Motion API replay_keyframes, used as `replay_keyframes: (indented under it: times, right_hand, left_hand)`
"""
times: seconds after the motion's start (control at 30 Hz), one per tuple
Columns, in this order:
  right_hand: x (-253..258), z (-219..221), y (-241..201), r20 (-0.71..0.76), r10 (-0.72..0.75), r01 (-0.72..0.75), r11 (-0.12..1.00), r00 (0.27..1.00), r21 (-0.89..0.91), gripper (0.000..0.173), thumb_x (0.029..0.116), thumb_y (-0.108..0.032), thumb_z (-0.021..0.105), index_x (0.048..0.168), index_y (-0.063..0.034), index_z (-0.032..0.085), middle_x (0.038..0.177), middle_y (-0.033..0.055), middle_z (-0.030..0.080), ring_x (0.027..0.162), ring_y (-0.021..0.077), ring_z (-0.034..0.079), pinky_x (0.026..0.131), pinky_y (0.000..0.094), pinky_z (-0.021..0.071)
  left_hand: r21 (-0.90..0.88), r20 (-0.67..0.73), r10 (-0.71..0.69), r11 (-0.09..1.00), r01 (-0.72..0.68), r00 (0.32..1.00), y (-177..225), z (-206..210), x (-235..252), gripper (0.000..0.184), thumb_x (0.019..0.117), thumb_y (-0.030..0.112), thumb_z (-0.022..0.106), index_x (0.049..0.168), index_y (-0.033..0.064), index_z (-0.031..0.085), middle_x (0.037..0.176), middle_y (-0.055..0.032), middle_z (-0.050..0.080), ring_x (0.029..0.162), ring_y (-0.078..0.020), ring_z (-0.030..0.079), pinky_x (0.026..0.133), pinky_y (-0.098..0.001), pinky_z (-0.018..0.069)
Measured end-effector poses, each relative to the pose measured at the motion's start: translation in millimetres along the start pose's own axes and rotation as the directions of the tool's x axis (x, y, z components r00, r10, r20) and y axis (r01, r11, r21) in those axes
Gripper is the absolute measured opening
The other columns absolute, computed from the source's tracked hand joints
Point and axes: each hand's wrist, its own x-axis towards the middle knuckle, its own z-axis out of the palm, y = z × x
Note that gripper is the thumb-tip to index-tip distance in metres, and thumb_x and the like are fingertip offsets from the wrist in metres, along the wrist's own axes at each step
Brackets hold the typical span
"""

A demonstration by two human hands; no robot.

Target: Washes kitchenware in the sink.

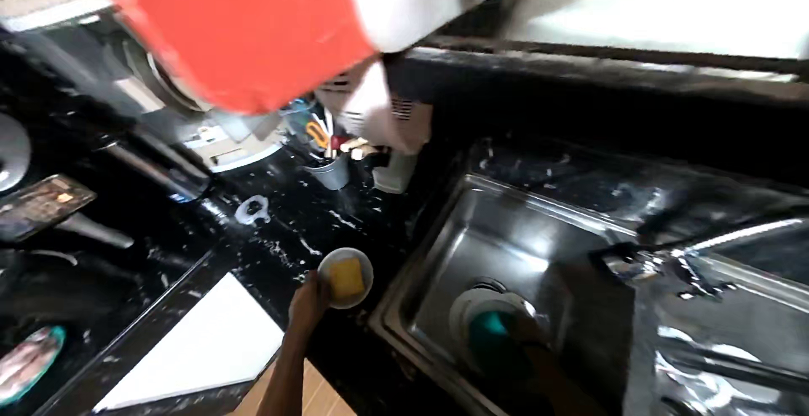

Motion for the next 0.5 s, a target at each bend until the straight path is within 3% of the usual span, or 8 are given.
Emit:
replay_keyframes:
  times: [0.1,0.17,0.2,0.3,0.37,0.43,0.5]
  right_hand:
    - [-5,-11,5,0.034,0.018,-0.017,0.999,0.999,-0.040,0.062,0.0999,-0.028,0.064,0.149,0.0050,0.044,0.149,0.0294,0.049,0.141,0.0430,0.045,0.115,0.0579,0.0368]
    - [-13,-25,7,-0.006,-0.005,0.005,1.000,1.000,-0.001,0.058,0.0992,-0.025,0.065,0.146,0.0049,0.047,0.145,0.0302,0.052,0.137,0.0440,0.049,0.113,0.0585,0.0393]
    - [-20,-34,6,-0.042,-0.032,0.034,0.999,0.999,0.041,0.057,0.0986,-0.022,0.066,0.145,0.0055,0.048,0.142,0.0309,0.054,0.135,0.0447,0.051,0.113,0.0587,0.0402]
    - [-67,-55,-12,-0.184,-0.146,0.174,0.974,0.972,0.146,0.049,0.1011,-0.016,0.062,0.143,0.0068,0.048,0.133,0.0325,0.059,0.125,0.0480,0.058,0.106,0.0615,0.0445]
    - [-100,-61,-23,-0.302,-0.240,0.294,0.944,0.923,0.147,0.042,0.1009,-0.011,0.060,0.138,0.0067,0.052,0.131,0.0317,0.060,0.119,0.0482,0.062,0.101,0.0622,0.0482]
    - [-115,-54,-20,-0.477,-0.334,0.472,0.858,0.813,0.203,0.039,0.0973,-0.006,0.061,0.133,0.0077,0.056,0.124,0.0329,0.062,0.109,0.0483,0.064,0.095,0.0619,0.0518]
    - [-121,-44,-17,-0.617,-0.310,0.618,0.688,0.724,0.380,0.039,0.0969,-0.004,0.057,0.134,0.0086,0.057,0.121,0.0311,0.063,0.106,0.0413,0.064,0.094,0.0552,0.0524]
  left_hand:
    - [0.098,-0.164,0.053,0.995,-0.037,0.985,8,-1,-2,0.052,0.1043,0.029,0.056,0.152,0.0096,0.047,0.149,-0.0272,0.049,0.133,-0.0465,0.052,0.105,-0.0612,0.0454]
    - [0.111,-0.335,0.206,0.978,-0.178,0.920,17,5,-4,0.046,0.0991,0.025,0.064,0.140,0.0044,0.060,0.141,-0.0291,0.055,0.131,-0.0471,0.053,0.104,-0.0588,0.0465]
    - [0.125,-0.312,0.249,0.967,-0.220,0.917,25,5,-6,0.047,0.0992,0.030,0.065,0.137,0.0027,0.061,0.141,-0.0296,0.055,0.132,-0.0468,0.053,0.106,-0.0585,0.0458]
    - [0.223,-0.021,0.167,0.962,-0.158,0.986,55,2,-4,0.069,0.0990,0.051,0.060,0.149,0.0043,0.050,0.150,-0.0297,0.046,0.140,-0.0463,0.044,0.112,-0.0613,0.0366]
    - [0.263,0.027,0.113,0.958,-0.116,0.993,67,6,1,0.079,0.0958,0.058,0.060,0.153,0.0054,0.045,0.153,-0.0314,0.041,0.141,-0.0489,0.041,0.111,-0.0643,0.0350]
    - [0.269,0.042,0.083,0.959,-0.091,0.996,75,8,4,0.081,0.0942,0.052,0.066,0.155,0.0047,0.041,0.155,-0.0334,0.037,0.141,-0.0508,0.041,0.110,-0.0649,0.0370]
    - [0.247,0.043,0.084,0.965,-0.092,0.996,75,11,4,0.084,0.0915,0.040,0.073,0.156,0.0003,0.036,0.156,-0.0363,0.032,0.140,-0.0529,0.040,0.109,-0.0648,0.0401]
